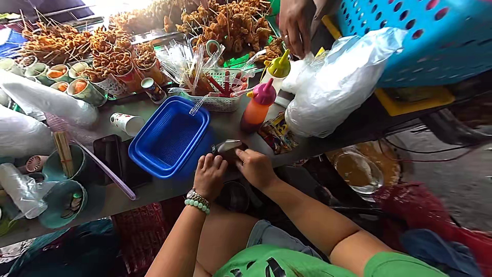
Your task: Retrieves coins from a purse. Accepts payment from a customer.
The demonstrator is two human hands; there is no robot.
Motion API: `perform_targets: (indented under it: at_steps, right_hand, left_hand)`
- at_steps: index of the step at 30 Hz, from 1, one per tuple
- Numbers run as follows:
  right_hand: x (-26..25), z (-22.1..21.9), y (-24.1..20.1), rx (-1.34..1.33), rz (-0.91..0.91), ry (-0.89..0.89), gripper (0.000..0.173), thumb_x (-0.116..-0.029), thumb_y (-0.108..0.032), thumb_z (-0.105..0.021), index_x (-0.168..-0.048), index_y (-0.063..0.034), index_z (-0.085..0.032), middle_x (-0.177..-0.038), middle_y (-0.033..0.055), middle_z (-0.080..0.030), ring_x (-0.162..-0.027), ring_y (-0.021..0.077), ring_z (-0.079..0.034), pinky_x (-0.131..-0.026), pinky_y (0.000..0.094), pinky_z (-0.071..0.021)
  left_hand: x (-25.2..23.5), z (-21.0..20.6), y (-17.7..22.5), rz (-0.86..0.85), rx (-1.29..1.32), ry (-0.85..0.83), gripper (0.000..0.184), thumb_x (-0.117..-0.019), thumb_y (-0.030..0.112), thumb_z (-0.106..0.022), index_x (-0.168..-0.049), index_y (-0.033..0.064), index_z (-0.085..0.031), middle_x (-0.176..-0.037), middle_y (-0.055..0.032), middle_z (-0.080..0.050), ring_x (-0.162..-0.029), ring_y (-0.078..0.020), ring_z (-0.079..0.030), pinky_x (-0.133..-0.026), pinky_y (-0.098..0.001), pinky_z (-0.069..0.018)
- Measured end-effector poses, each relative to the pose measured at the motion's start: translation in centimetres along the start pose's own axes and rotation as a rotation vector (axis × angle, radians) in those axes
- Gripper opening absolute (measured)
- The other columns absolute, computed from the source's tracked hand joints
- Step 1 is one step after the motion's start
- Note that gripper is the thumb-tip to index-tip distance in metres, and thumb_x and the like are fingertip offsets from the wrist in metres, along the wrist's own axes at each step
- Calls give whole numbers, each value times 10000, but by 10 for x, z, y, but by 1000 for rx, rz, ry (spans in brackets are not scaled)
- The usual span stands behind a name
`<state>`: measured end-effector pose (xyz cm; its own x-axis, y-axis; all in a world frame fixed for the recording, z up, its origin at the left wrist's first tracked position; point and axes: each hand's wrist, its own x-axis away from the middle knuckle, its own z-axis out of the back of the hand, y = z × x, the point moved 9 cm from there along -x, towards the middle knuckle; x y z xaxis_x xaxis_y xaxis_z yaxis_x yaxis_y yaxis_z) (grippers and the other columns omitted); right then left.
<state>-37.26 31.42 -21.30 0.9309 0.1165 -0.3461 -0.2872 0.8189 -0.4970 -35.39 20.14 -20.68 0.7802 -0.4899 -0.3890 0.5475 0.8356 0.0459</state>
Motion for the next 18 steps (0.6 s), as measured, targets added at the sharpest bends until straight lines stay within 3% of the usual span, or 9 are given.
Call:
perform_targets:
  at_steps: [3, 5, 8, 13, 16, 18]
  right_hand:
    - [-10, -1, 4, 1, 55, -9, 155, -875, -77, -712, -979, -11, -805, -797, 208, -662, -666, 345, -680, -573, 473, -560]
    - [-10, -6, -1, -19, 180, -20, 133, -902, -67, -674, -896, -11, -795, -783, 187, -654, -660, 326, -680, -569, 449, -567]
    - [-1, -11, -6, -67, 279, -65, 175, -927, -68, -626, -889, -45, -795, -817, 167, -681, -700, 314, -699, -601, 443, -580]
    - [7, 29, 17, -270, 171, 79, 171, -960, -142, -645, -963, -102, -811, -882, 123, -691, -782, 224, -686, -695, 372, -586]
    - [5, 66, 44, -437, 13, 211, 136, -945, -140, -686, -972, -64, -795, -957, 104, -621, -828, 115, -600, -731, 242, -526]
    - [2, 84, 63, -509, -104, 266, 152, -947, -134, -678, -1019, -25, -756, -1044, 99, -600, -860, 75, -579, -740, 207, -508]
  left_hand:
    - [6, 6, -2, -42, 36, 92, 132, -838, -29, -626, -820, 67, -715, -1054, -132, -730, -1022, -359, -677, -944, -488, -502]
    - [11, 8, -2, -78, 59, 154, 147, -871, 0, -600, -822, 102, -693, -1258, -92, -710, -1157, -341, -641, -1021, -470, -458]
    - [6, 2, -1, -102, 39, 26, 176, -855, -52, -613, -844, 81, -729, -1428, -26, -633, -1346, -335, -559, -1099, -520, -405]
    - [4, -7, -8, -65, 73, -61, 265, -883, -69, -603, -1014, 84, -776, -1414, -5, -644, -1370, -311, -546, -1095, -540, -405]
    - [7, -6, -9, -67, 113, -53, 205, -855, -72, -625, -952, 46, -761, -1396, -48, -655, -1353, -345, -554, -1072, -552, -424]
    - [8, -6, -8, -78, 115, -50, 157, -843, -69, -631, -885, 38, -737, -1399, -61, -652, -1353, -349, -554, -1076, -548, -422]
